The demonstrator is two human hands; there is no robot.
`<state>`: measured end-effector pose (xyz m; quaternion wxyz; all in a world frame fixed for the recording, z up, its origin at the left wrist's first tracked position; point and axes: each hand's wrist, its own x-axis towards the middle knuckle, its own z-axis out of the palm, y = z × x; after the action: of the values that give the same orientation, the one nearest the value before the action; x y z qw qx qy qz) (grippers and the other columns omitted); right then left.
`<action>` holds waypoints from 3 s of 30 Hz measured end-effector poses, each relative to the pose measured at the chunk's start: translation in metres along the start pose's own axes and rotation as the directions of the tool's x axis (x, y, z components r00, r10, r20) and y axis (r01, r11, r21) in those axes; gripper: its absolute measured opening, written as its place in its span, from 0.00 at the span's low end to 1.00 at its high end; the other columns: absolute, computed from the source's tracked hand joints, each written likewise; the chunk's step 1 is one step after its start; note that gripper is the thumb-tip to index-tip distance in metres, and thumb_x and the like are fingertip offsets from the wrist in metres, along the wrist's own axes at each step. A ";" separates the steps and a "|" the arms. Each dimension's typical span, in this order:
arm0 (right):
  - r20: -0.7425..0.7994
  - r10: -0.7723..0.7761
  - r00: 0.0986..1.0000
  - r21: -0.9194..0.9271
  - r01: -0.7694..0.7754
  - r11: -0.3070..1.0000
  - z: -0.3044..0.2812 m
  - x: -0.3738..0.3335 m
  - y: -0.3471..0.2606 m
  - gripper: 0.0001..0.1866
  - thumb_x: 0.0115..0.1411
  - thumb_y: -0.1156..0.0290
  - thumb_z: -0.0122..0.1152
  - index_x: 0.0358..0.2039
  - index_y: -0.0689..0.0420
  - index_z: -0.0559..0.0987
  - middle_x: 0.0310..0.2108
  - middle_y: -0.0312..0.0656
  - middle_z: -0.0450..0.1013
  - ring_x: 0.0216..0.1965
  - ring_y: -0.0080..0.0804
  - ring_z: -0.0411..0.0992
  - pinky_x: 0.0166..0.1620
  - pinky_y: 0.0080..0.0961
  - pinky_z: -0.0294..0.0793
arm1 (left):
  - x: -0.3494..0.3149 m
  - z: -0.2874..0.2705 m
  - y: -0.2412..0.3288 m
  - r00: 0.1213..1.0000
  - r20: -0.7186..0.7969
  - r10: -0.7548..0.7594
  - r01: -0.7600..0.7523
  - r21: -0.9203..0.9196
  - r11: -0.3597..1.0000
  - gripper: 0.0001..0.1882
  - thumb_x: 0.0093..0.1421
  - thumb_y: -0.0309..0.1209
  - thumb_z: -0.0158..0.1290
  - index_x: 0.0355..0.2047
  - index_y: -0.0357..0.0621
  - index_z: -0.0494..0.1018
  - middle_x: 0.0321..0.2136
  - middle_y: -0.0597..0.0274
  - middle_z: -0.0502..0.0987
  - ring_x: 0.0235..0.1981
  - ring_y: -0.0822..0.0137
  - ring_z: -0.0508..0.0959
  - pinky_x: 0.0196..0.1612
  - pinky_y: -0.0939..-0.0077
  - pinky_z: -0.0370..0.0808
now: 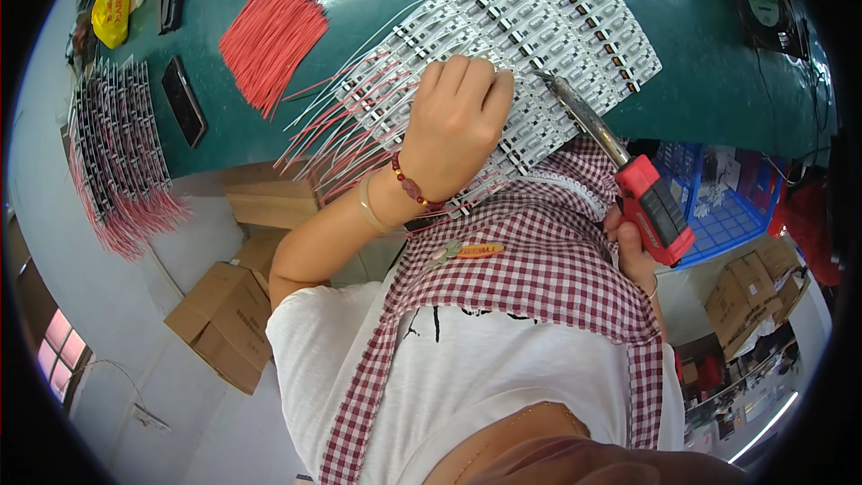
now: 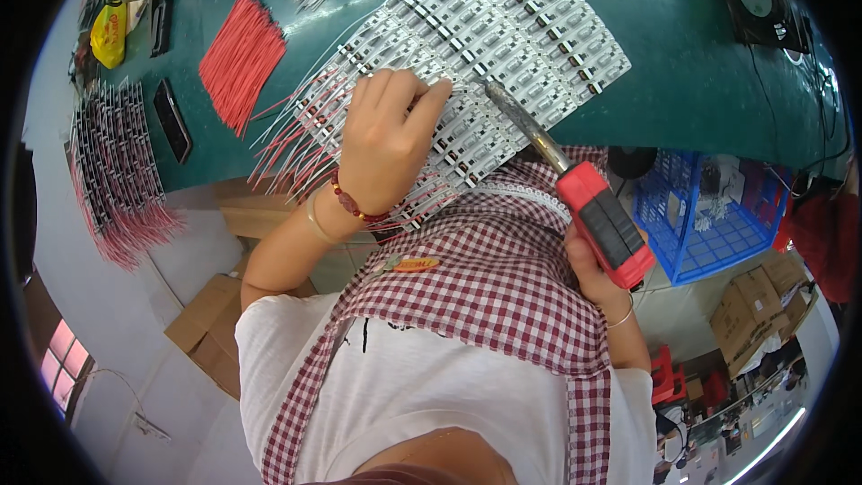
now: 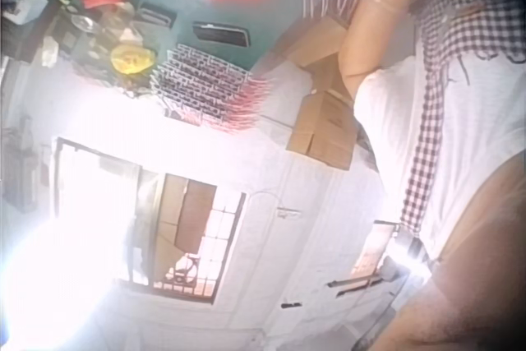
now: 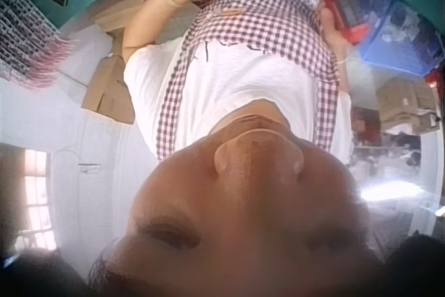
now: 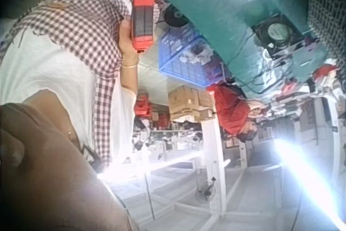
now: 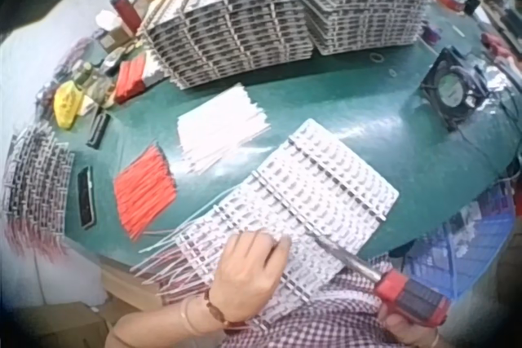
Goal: The person uses a soldering iron to attach red and white wires to a grid of LED modules on a green workbench. They repeatedly pick up individual wires, position them on the module contacts, and apply the soldering iron to secure the connections.
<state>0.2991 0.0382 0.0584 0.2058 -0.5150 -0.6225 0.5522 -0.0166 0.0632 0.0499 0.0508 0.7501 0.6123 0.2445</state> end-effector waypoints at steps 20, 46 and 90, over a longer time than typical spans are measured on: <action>-0.025 -0.114 0.993 -0.166 0.109 0.980 0.005 0.000 0.015 0.10 0.56 0.70 0.67 0.36 0.61 0.82 0.32 0.45 0.79 0.31 0.39 0.78 0.35 0.31 0.76 | -0.001 0.005 0.007 0.999 0.041 -0.025 0.026 -0.019 0.999 0.13 0.49 0.21 0.55 0.37 0.38 0.78 0.27 0.61 0.67 0.30 0.61 0.70 0.35 0.67 0.68; -0.052 -0.081 0.995 -0.094 0.076 0.993 0.002 -0.012 0.028 0.12 0.57 0.64 0.67 0.35 0.61 0.82 0.30 0.43 0.78 0.29 0.35 0.77 0.32 0.28 0.74 | -0.002 0.010 0.018 0.999 0.045 -0.018 0.019 -0.016 1.000 0.13 0.47 0.20 0.54 0.35 0.38 0.77 0.26 0.61 0.67 0.30 0.61 0.70 0.35 0.67 0.68; -0.036 -0.090 0.995 -0.154 0.084 0.985 0.001 -0.017 0.051 0.11 0.54 0.68 0.68 0.36 0.59 0.82 0.31 0.45 0.77 0.28 0.41 0.75 0.30 0.31 0.72 | 0.018 0.013 0.023 0.966 0.212 -0.148 0.124 0.124 0.985 0.04 0.51 0.27 0.57 0.26 0.43 0.73 0.30 0.61 0.70 0.37 0.59 0.72 0.38 0.63 0.66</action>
<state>0.3258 0.0152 0.0172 0.2032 -0.5132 -0.6801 0.4825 0.0119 0.0772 0.0526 0.0939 0.7305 0.6654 0.1217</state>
